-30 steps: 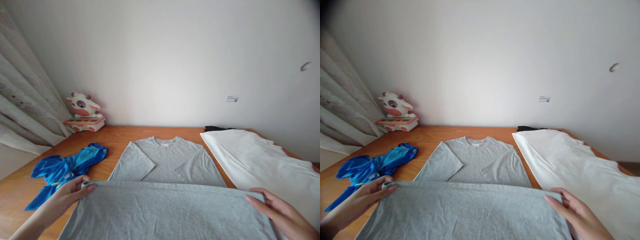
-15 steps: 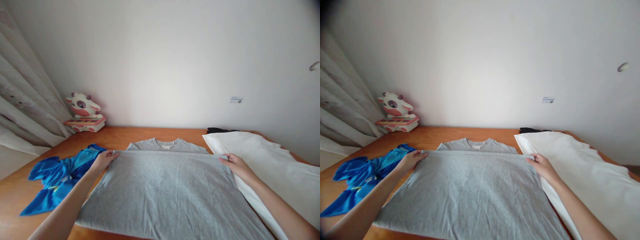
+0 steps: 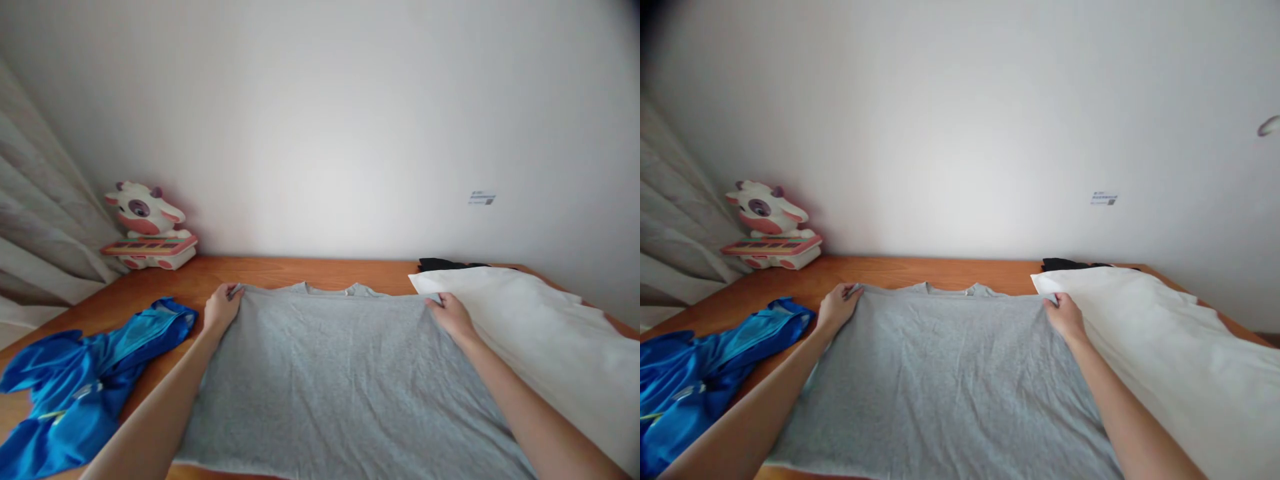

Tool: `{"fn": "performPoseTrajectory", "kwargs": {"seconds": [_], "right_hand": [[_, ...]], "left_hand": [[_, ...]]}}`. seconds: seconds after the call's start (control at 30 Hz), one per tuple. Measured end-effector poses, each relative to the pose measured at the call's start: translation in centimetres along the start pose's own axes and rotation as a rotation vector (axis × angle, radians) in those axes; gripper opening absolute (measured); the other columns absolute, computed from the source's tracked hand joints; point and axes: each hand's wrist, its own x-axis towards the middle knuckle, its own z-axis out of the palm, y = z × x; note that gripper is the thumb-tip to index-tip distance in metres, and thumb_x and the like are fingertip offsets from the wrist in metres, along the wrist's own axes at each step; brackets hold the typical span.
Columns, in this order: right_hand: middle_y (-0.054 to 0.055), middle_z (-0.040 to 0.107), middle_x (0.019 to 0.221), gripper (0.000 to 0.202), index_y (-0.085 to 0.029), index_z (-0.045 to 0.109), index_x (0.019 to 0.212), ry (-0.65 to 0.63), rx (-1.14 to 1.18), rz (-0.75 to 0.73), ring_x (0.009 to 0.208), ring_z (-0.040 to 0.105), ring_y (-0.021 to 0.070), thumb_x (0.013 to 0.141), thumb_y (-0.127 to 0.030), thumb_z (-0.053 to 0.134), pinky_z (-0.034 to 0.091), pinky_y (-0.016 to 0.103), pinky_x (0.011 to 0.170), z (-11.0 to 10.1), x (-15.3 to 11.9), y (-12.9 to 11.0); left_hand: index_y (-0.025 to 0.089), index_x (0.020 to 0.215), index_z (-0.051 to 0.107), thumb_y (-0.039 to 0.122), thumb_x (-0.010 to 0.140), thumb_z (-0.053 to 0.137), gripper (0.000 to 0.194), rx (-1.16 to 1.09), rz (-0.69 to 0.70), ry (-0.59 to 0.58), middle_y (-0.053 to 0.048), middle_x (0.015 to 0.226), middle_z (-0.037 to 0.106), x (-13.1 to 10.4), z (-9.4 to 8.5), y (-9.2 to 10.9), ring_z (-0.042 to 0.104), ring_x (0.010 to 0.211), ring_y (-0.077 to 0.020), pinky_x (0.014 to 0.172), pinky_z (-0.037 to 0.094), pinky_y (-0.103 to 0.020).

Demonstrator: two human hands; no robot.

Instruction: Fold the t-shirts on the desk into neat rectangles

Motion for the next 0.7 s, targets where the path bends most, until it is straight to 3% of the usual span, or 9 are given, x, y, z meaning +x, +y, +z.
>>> {"fn": "performPoseTrajectory", "kwargs": {"seconds": [0.17,0.3,0.37,0.5,0.57,0.63,0.7], "right_hand": [[0.013,0.075,0.111,0.038,-0.019,0.063,0.115,0.071,-0.066,-0.019,0.104,0.069,0.0274,0.088,-0.042,0.052,0.051,0.036,0.092,0.9,1.2,-1.0],[0.015,0.075,0.104,0.031,-0.017,0.066,0.109,0.064,-0.157,0.014,0.101,0.069,0.0306,0.085,-0.036,0.056,0.051,0.039,0.089,1.2,1.3,-2.3],[0.017,0.074,0.102,0.03,-0.015,0.065,0.108,0.064,-0.197,0.014,0.102,0.068,0.0338,0.084,-0.031,0.057,0.05,0.043,0.089,1.7,0.4,-3.2],[0.024,0.063,0.13,0.039,-0.013,0.059,0.122,0.082,-0.222,-0.148,0.123,0.055,0.0423,0.089,-0.032,0.054,0.045,0.052,0.1,3.6,-3.2,-6.6],[0.018,0.062,0.133,0.034,-0.018,0.06,0.123,0.028,-0.205,-0.295,0.128,0.053,0.0367,0.094,-0.033,0.048,0.043,0.048,0.105,5.6,-5.8,-9.3],[0.011,0.067,0.129,0.03,-0.022,0.062,0.12,-0.066,-0.186,-0.436,0.125,0.058,0.0264,0.099,-0.031,0.043,0.044,0.039,0.108,8.1,-8.5,-12.0],[0.009,0.069,0.128,0.031,-0.021,0.065,0.119,-0.153,-0.19,-0.528,0.122,0.061,0.0219,0.1,-0.029,0.041,0.045,0.034,0.106,10.5,-10.9,-14.2]], "left_hand": [[0.02,0.115,0.068,0.048,0.092,0.056,0.038,0.069,0.004,0.046,-0.015,0.123,0.073,0.3,0.8,-0.4,0.065,0.121,-0.0353,0.099,0.05,-0.046],[0.016,0.12,0.065,0.04,0.096,0.05,0.037,0.201,0.081,0.044,-0.02,0.12,0.072,0.9,1.2,0.8,0.068,0.113,-0.0366,0.093,0.053,-0.048],[0.013,0.126,0.062,0.033,0.095,0.052,0.038,0.228,0.139,0.032,-0.023,0.128,0.068,0.2,2.0,1.9,0.064,0.119,-0.0381,0.097,0.052,-0.051],[0.017,0.132,0.058,0.025,0.097,0.05,0.037,0.256,0.428,-0.081,-0.017,0.148,0.055,-4.2,4.6,5.1,0.049,0.138,-0.0334,0.112,0.041,-0.048],[0.02,0.127,0.062,0.025,0.099,0.048,0.033,0.273,0.568,-0.208,-0.012,0.145,0.058,-7.3,6.4,7.4,0.053,0.135,-0.0286,0.112,0.043,-0.042],[0.016,0.133,0.059,0.027,0.1,0.044,0.037,0.395,0.623,-0.34,-0.017,0.151,0.052,-10.5,8.3,9.7,0.052,0.135,-0.0333,0.108,0.045,-0.049],[0.015,0.136,0.058,0.027,0.101,0.041,0.04,0.414,0.639,-0.371,-0.02,0.154,0.048,-13.0,10.0,11.4,0.05,0.137,-0.035,0.109,0.044,-0.052]]}}
